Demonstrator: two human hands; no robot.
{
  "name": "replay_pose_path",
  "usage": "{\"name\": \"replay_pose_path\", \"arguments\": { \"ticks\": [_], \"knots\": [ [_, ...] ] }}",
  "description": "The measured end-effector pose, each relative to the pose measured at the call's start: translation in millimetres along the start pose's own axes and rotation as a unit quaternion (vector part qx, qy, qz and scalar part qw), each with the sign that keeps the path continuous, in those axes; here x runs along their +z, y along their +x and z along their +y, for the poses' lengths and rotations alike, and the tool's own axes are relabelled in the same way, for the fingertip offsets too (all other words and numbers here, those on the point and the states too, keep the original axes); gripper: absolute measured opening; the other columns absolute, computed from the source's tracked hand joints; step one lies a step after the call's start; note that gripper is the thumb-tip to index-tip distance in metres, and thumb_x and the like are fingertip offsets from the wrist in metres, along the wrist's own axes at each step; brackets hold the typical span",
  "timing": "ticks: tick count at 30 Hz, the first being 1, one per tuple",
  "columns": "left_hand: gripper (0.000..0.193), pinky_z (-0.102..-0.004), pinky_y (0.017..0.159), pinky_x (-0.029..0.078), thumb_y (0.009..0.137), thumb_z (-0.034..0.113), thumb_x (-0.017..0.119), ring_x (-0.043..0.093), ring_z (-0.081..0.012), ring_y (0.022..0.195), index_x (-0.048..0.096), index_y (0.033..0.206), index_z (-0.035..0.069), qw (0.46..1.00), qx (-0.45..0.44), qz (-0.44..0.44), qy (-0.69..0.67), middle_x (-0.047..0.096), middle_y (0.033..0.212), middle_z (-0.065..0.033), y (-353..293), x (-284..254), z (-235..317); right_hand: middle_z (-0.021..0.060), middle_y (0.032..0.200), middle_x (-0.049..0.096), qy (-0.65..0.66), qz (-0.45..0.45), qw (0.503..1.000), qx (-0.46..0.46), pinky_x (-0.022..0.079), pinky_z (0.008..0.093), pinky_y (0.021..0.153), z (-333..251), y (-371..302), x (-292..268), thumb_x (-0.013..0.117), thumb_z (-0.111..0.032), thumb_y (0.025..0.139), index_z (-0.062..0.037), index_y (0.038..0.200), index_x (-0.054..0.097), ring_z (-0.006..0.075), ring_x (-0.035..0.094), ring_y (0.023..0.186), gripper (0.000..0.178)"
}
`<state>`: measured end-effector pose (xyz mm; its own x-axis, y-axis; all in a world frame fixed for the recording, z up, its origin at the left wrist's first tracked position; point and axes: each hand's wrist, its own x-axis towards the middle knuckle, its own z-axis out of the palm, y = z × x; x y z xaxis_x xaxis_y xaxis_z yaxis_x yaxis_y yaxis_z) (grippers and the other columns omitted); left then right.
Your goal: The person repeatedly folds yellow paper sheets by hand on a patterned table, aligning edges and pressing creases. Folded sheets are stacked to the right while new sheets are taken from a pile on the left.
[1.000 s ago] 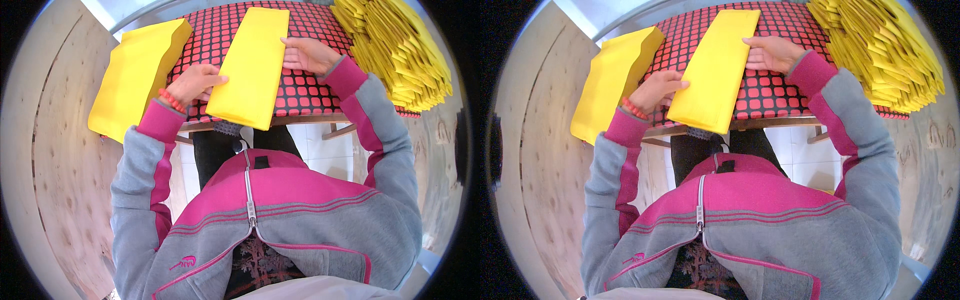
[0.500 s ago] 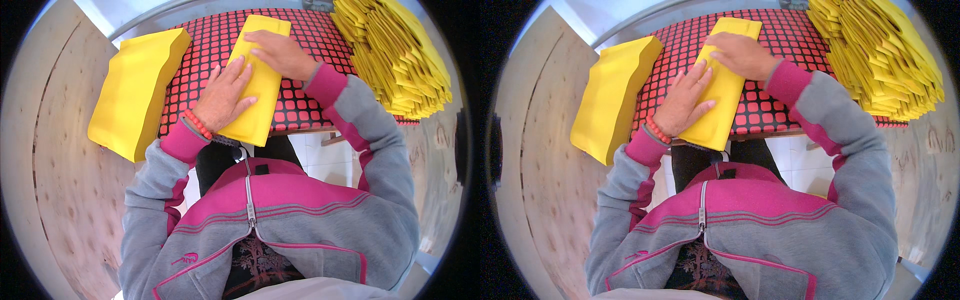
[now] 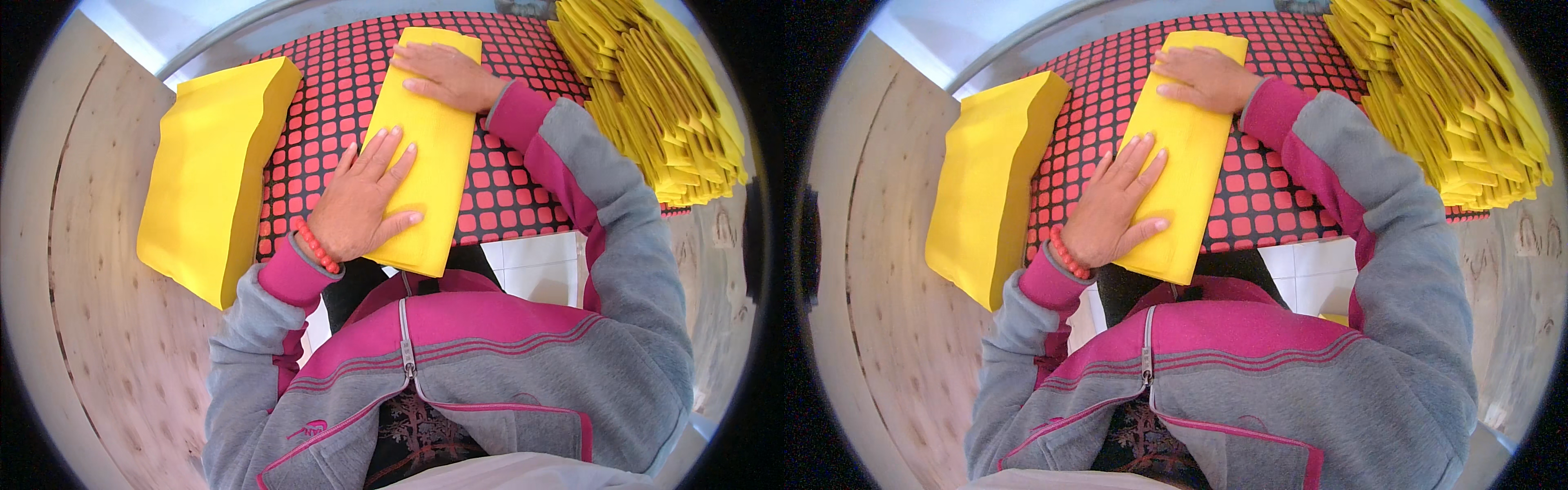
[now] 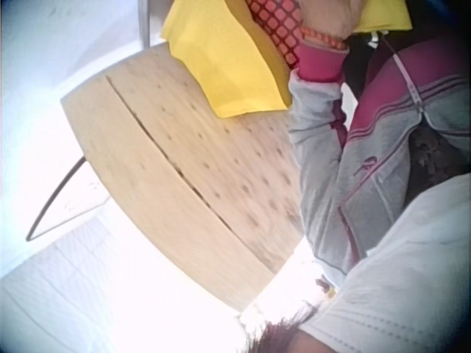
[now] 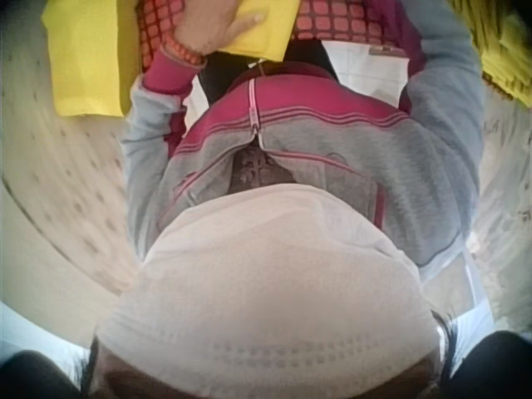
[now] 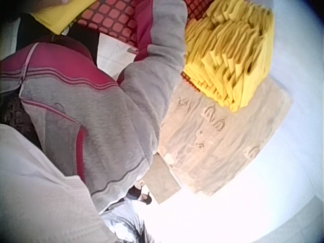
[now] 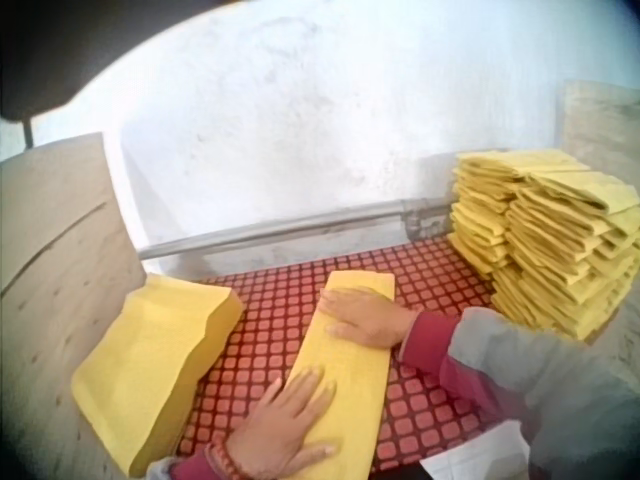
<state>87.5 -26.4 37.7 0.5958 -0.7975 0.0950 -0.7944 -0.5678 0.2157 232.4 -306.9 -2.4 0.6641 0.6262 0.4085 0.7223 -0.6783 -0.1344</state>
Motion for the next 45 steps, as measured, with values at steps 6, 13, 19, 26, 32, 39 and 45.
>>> {"name": "replay_pose_path", "arguments": {
  "ticks": [6,13,19,26,32,39,45],
  "knots": [
    [0.087,-0.0574,0.124,0.014,0.096,0.055,0.056,0.019,-0.0396,0.156,0.027,0.162,0.006,1.0,-0.017,-0.019,-0.004,0.02,0.168,-0.0223,-21.0,-5.0,0.8,0.0164,0.152,0.051,-0.084,0.033,0.996,0.003,0.038,0.0451,0.115,52.4,17.0,4.2,0.043,-0.046,0.107,-0.0049,0.143,0.056,0.0326,0.047,0.142,0.056],
    [0.084,-0.0537,0.125,0.013,0.096,0.045,0.061,0.021,-0.0361,0.157,0.027,0.162,0.006,0.999,-0.036,-0.015,-0.027,0.023,0.168,-0.0202,-72.6,-10.3,1.4,0.0195,0.139,0.06,0.243,-0.107,0.937,0.229,0.043,0.0407,0.11,76.2,14.6,23.1,0.041,-0.034,0.109,0.0006,0.135,0.059,0.0304,0.057,0.128,0.047],
    [0.064,-0.0467,0.126,0.012,0.108,0.037,0.044,0.022,-0.0309,0.157,0.031,0.16,0.003,0.978,-0.014,0.062,-0.199,0.028,0.167,-0.019,-37.3,-32.9,-18.4,0.0243,0.158,0.041,-0.019,-0.015,0.997,0.075,0.025,0.0435,0.124,76.8,20.8,14.6,0.039,-0.047,0.108,-0.0035,0.15,0.049,0.0373,0.036,0.149,0.061],
    [0.073,-0.0595,0.123,0.01,0.105,0.051,0.047,0.019,-0.0421,0.155,0.034,0.157,0.002,0.998,0.063,0.002,-0.02,0.025,0.162,-0.031,58.9,7.8,-7.4,0.025,0.156,0.044,-0.023,-0.01,0.997,0.077,0.027,0.0439,0.123,73.2,19.5,10.9,0.038,-0.047,0.108,-0.0034,0.148,0.051,0.0376,0.038,0.147,0.061],
    [0.083,-0.0555,0.122,0.024,0.097,0.063,0.052,0.029,-0.0386,0.152,0.034,0.159,0.01,0.992,0.116,0.016,0.038,0.028,0.165,-0.0206,-2.4,12.0,15.7,0.0239,0.156,0.044,-0.006,-0.007,0.996,0.086,0.027,0.0437,0.123,78.9,21.4,14.9,0.037,-0.051,0.107,-0.005,0.149,0.051,0.0363,0.038,0.147,0.064],
    [0.053,-0.0409,0.108,0.049,0.09,0.008,0.061,0.057,-0.0272,0.135,0.059,0.143,0.01,0.981,0.126,0.121,0.078,0.058,0.148,-0.0107,-65.1,17.6,31.6,0.0227,0.157,0.044,-0.003,-0.015,0.996,0.084,0.027,0.0436,0.123,78.5,22.5,14.4,0.037,-0.051,0.107,-0.0059,0.149,0.051,0.0361,0.038,0.147,0.064],
    [0.043,-0.0406,0.102,0.054,0.09,0.008,0.064,0.065,-0.0276,0.125,0.065,0.133,0.005,0.972,0.108,0.183,0.099,0.066,0.138,-0.0108,-76.7,20.1,23.9,0.0254,0.149,0.051,-0.002,0.004,0.999,0.047,0.034,0.0456,0.118,76.5,21.2,12.7,0.038,-0.048,0.107,-0.0037,0.143,0.056,0.0393,0.046,0.141,0.06]
  ]
}}
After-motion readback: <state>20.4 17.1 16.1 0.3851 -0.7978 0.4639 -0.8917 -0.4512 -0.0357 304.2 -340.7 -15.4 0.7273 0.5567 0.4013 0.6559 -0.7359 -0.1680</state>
